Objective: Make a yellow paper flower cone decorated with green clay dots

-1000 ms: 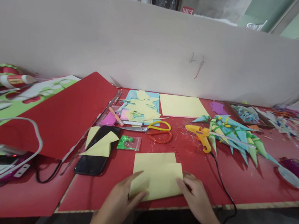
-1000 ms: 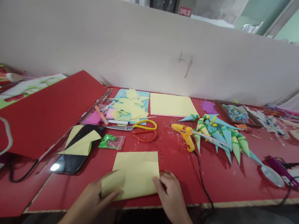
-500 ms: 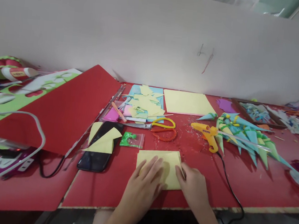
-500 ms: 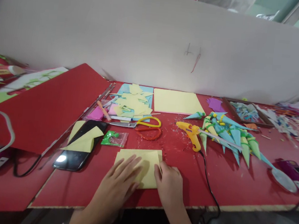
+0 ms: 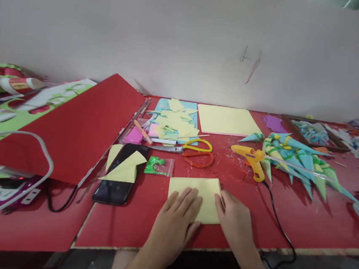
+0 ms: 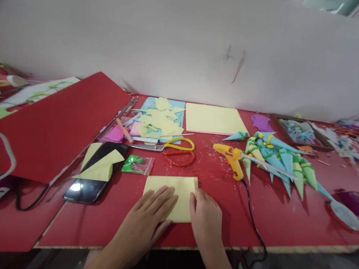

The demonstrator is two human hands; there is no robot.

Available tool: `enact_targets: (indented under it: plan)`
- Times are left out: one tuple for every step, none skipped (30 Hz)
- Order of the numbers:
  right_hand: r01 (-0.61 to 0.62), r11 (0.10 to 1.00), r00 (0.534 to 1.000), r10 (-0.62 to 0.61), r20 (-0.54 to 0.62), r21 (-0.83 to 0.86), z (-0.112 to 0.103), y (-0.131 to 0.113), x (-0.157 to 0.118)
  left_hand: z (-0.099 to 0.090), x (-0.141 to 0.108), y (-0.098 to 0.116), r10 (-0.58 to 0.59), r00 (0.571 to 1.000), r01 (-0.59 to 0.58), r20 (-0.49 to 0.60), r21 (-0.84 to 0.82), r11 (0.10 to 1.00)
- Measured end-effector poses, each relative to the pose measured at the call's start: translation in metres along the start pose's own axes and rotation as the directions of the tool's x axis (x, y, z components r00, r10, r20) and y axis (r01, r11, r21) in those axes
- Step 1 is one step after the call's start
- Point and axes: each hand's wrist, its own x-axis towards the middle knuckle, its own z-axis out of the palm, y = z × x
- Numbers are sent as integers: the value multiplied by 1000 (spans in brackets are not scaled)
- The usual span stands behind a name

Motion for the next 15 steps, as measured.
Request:
enact_targets:
  plan:
    - [1, 1000, 1000, -1, -6, -10, 0, -1, 0, 0, 1, 0, -1, 1000, 1, -7, 3, 1000]
    - [3, 1000, 1000, -3, -12, -23, 1, -1, 0, 1, 1, 1, -4, 1000, 4, -12, 7, 1000]
    - [4, 999, 1000, -5, -16, -39, 1, -2, 0, 1, 2, 1, -6, 1000, 7, -17, 10, 1000]
    - [5, 998, 1000, -6, -16, -56, 1, -3, 0, 1, 2, 1, -13, 1000, 13, -22, 14, 1000]
    - [3, 997, 1000, -4, -13, -74, 2, -4, 0, 2, 2, 1, -18, 1000, 18, -21, 19, 1000]
    - [-3, 996, 1000, 2, -9, -90, 2, -4, 0, 2, 2, 2, -24, 1000, 24, -20, 25, 999]
    - [-14, 994, 1000, 14, -3, -104, 2, -5, 0, 2, 2, 2, -25, 1000, 25, -17, 33, 999]
    - [-29, 993, 1000, 30, 4, -114, 2, -6, 0, 2, 2, 2, -25, 1000, 25, -14, 41, 999]
    - [-45, 992, 999, 47, 13, -120, 2, -6, 0, 2, 2, 2, -22, 1000, 23, -11, 50, 998]
    - [-61, 991, 998, 64, 24, -123, 1, -6, 0, 2, 2, 1, -19, 1000, 20, -8, 58, 998]
    - [-74, 990, 996, 79, 35, -123, 1, -6, 0, 2, 2, 1, -15, 1000, 16, -5, 64, 998]
    - [-83, 989, 995, 90, 47, -121, 0, -7, 0, 2, 2, 1, -15, 1000, 15, -4, 69, 998]
    - [-91, 989, 994, 98, 57, -118, 0, -7, 0, 2, 3, 1, -15, 1000, 15, -4, 73, 997]
    - [-98, 989, 992, 106, 65, -115, -1, -7, 1, 2, 3, 1, -15, 1000, 15, -4, 75, 997]
    - [-105, 988, 991, 113, 71, -114, -2, -7, 1, 2, 3, 0, -14, 1000, 15, -5, 76, 997]
